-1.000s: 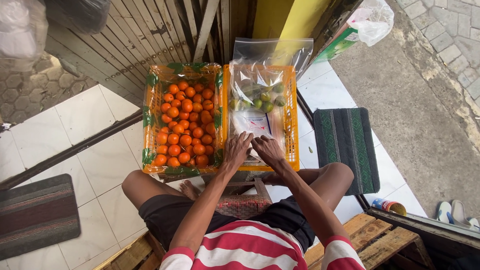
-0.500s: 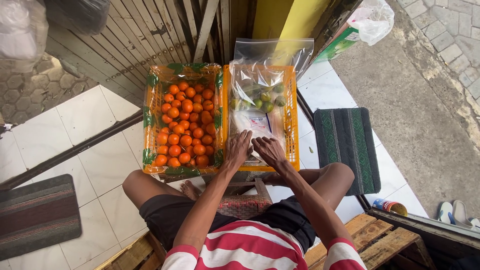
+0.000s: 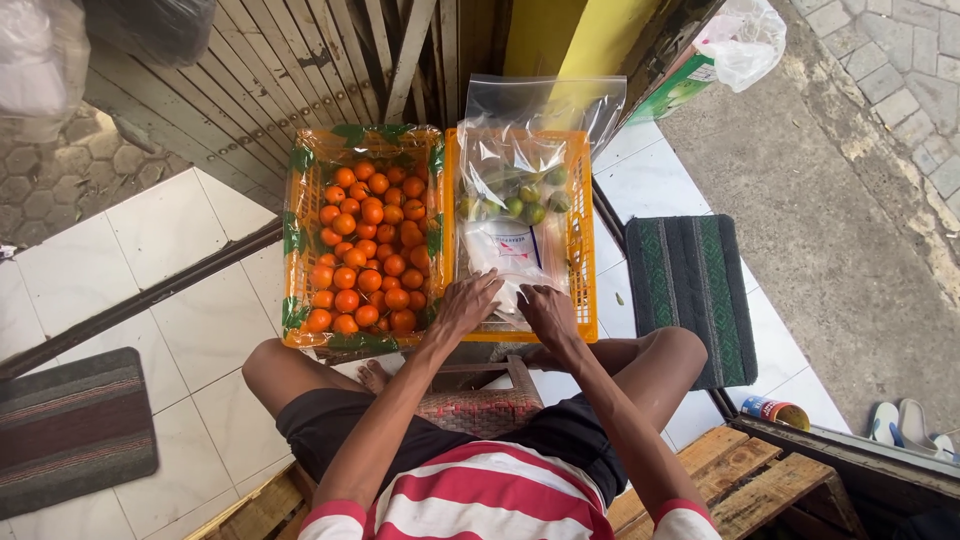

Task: The person picks up several pieces of fruit from a crate and places them into a plastic bag before sealing it.

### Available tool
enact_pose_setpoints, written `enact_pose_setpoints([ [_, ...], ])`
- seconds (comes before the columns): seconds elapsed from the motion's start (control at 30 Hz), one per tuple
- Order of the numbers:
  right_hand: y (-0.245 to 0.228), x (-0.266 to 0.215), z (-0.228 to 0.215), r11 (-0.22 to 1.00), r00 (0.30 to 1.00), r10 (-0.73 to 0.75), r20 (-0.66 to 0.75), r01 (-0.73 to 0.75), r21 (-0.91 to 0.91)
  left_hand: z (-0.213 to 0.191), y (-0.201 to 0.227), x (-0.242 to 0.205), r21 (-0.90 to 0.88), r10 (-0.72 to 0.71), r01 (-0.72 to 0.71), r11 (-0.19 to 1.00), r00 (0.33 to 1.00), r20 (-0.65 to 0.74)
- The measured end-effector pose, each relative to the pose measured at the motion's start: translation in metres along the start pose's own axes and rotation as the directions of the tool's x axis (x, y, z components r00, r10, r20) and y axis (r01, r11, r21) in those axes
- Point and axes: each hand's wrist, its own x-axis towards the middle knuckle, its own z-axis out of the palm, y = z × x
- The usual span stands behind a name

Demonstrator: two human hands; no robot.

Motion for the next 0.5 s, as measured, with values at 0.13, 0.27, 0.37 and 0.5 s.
enact_pose_setpoints([
  [0.13, -0.007, -0.003, 0.001, 0.989, 0.996, -0.036, -0.085, 0.023, -0.148, -0.020, 0.004, -0.005, -0.010, 0.048, -0.049, 0.999, 0.999, -0.008],
  [0.27, -0.021, -0.008, -0.015, 0.984, 0.991, 0.095, -0.097, -0.108, -0.141, -0.029, 0.006, -0.006, -0.021, 0.047, -0.047, 0.999, 0.999, 0.002],
  [0.37, -0.059, -0.002, -0.075, 0.968, 0.963, 0.252, 0.095, -0.248, -0.050, -0.073, 0.032, -0.006, 0.056, 0.006, -0.005, 0.998, 1.000, -0.023],
  [0.5, -0.048, -0.001, -0.061, 0.957, 0.928, 0.284, 0.242, -0.290, -0.011, -0.084, 0.044, 0.000, -0.030, -0.016, 0.014, 0.999, 0.998, -0.056],
])
